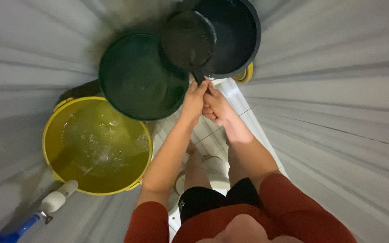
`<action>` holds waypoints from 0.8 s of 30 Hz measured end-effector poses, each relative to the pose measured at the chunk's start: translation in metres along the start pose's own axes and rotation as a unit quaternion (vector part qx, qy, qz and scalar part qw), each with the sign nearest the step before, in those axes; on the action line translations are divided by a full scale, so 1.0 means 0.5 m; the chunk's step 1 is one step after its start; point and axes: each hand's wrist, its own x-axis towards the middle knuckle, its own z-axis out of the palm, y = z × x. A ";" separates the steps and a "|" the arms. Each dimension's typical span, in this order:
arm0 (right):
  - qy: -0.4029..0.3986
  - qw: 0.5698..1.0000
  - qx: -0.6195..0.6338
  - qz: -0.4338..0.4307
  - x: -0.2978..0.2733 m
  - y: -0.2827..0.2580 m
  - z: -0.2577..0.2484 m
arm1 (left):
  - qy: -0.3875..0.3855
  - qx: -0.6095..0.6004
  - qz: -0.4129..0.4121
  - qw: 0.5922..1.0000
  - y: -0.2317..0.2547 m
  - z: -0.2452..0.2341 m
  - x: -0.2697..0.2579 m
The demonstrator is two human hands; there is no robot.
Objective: The person uses a black dipper to transfer water from a yellow bucket into a light blue washbasin, then scrubs the inside of the washbasin by hand and pours the water into a toilet.
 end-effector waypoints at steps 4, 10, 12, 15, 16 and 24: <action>-0.018 0.995 0.100 0.013 0.011 -0.015 -0.035 | -0.008 -0.005 -0.062 0.998 0.023 0.025 0.015; -0.107 0.971 0.214 -0.008 0.042 -0.015 -0.075 | -0.049 -0.032 -0.047 0.997 0.101 0.063 0.005; -0.121 0.962 0.245 0.000 0.051 -0.012 -0.088 | -0.052 -0.033 -0.026 0.998 0.125 0.078 0.000; -0.193 0.917 0.349 0.015 0.063 -0.009 -0.104 | -0.030 0.001 -0.098 0.995 0.159 0.095 -0.011; -0.249 0.884 0.395 0.026 0.066 -0.009 -0.108 | -0.052 -0.022 -0.070 0.996 0.168 0.101 -0.015; -0.490 0.637 0.595 0.006 0.032 0.016 -0.043 | -0.103 -0.066 -0.041 0.992 0.217 0.117 -0.084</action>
